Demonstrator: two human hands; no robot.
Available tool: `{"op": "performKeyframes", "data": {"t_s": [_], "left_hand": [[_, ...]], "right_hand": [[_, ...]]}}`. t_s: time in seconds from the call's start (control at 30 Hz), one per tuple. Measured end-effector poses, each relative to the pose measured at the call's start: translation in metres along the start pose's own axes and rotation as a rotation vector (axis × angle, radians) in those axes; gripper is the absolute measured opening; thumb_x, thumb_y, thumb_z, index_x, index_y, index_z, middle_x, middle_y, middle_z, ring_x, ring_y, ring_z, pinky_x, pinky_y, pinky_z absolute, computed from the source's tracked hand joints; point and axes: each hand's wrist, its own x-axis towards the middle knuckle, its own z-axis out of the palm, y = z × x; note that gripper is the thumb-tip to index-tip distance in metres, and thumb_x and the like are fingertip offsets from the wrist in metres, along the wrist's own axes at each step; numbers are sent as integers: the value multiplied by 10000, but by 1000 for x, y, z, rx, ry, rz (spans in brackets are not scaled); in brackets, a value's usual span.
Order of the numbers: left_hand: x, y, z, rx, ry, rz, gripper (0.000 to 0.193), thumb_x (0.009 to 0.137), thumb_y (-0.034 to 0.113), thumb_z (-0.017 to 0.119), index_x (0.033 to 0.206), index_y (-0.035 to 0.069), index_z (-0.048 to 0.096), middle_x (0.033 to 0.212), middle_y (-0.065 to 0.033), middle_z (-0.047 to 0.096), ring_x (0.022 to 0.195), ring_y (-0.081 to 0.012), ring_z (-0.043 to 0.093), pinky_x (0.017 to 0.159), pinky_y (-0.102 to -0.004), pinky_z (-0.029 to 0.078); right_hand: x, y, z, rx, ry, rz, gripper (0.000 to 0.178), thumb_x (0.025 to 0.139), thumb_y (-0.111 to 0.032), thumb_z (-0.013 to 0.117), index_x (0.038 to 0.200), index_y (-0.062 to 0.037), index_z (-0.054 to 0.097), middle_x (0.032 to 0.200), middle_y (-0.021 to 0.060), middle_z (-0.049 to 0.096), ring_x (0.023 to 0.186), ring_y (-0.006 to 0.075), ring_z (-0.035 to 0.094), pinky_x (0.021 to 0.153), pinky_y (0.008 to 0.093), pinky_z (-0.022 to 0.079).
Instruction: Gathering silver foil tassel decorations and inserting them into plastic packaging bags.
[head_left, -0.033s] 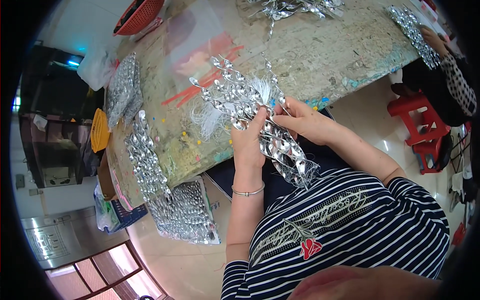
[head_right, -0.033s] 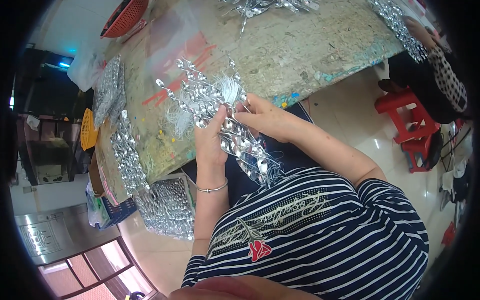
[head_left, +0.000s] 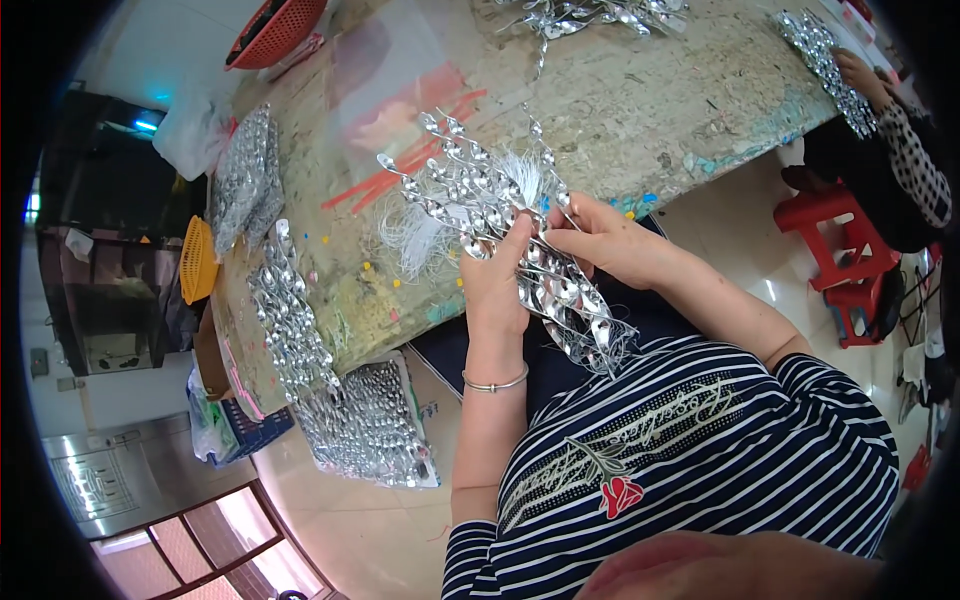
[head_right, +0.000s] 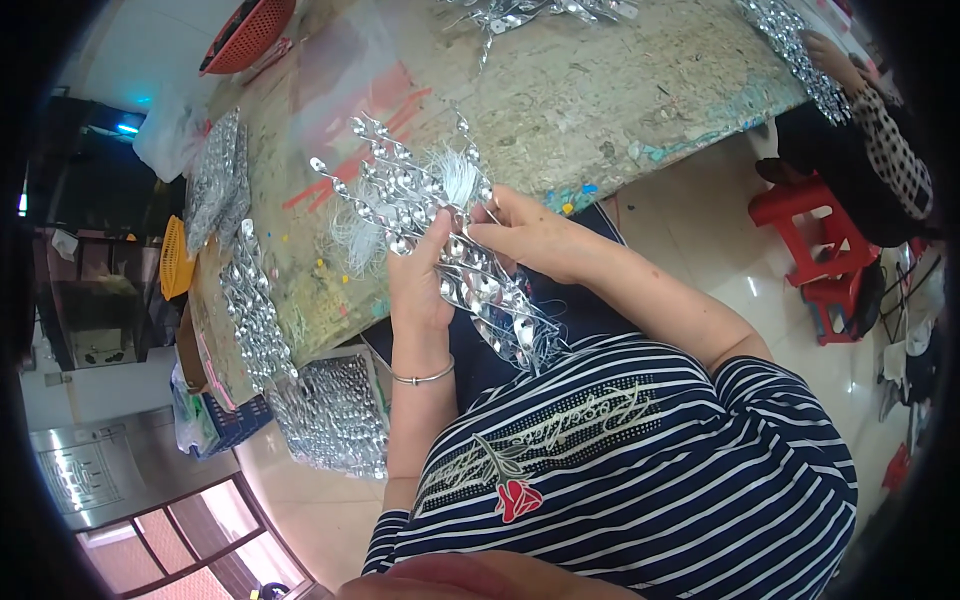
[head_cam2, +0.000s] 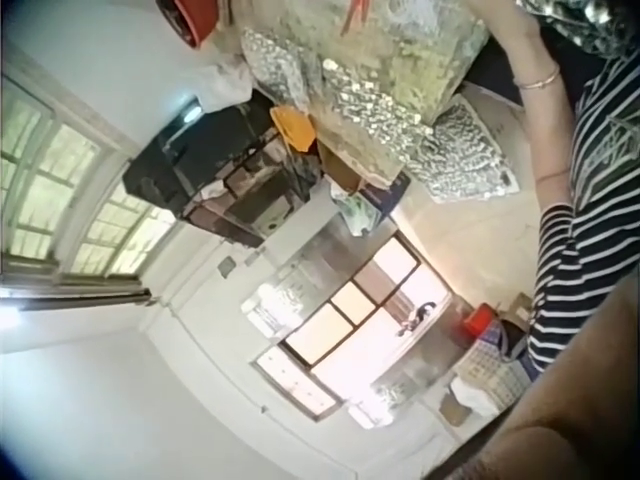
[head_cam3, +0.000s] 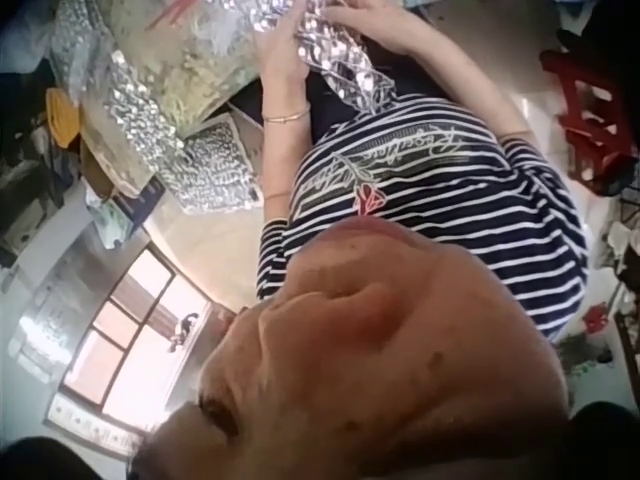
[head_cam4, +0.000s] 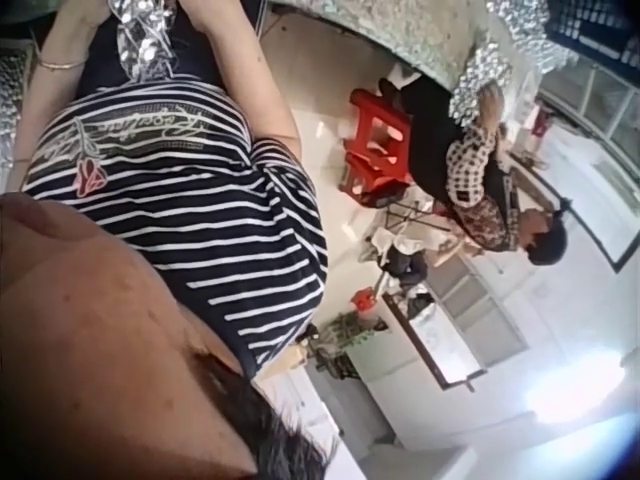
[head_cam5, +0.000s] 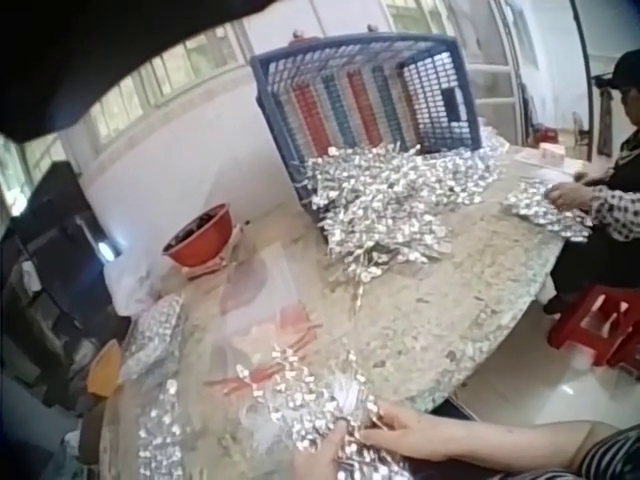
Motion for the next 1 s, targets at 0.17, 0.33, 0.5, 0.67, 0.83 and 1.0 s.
{"op": "performKeyframes", "data": {"t_s": [0.17,0.33,0.5,0.67,0.83,1.0], "left_hand": [[-2,0,-1,54,46,3,217,831,20,689,1031,-5,609,921,-56,653,817,-145,640,710,-277,523],[-4,4,1,53,46,-47,243,828,25,699,1047,-7,601,900,-65,651,814,-155,645,692,-286,534],[-4,-2,-4,-16,30,-13,273,830,21,698,1073,-10,576,903,-65,634,787,-146,628,651,-290,545],[-5,0,2,32,72,28,286,822,10,703,1072,-13,566,914,-68,622,771,-144,615,633,-300,548],[-6,-1,0,76,20,46,294,816,0,706,1073,-11,564,904,-68,616,762,-158,619,648,-309,561],[-7,-2,3,129,33,35,274,832,0,690,1078,2,569,911,-63,622,754,-163,624,639,-308,552]], "right_hand": [[-1,0,0,53,-42,-20,179,943,-218,573,1017,-74,497,850,-14,577,687,47,518,559,212,408],[-3,0,-1,39,20,25,204,951,-257,566,1016,-80,488,896,9,619,714,51,542,571,198,410],[-6,-7,-2,88,33,37,178,970,-217,529,1040,-67,465,918,33,627,739,74,565,592,203,427],[1,5,-6,129,109,-73,168,985,-178,496,1090,-51,466,923,48,585,733,76,524,618,198,415],[4,-4,-10,299,-61,67,252,956,-197,573,1142,-41,506,790,3,562,602,40,439,515,213,353],[8,-29,0,162,-59,16,306,875,-267,683,1064,-50,579,759,8,589,568,52,476,457,203,327]]}}
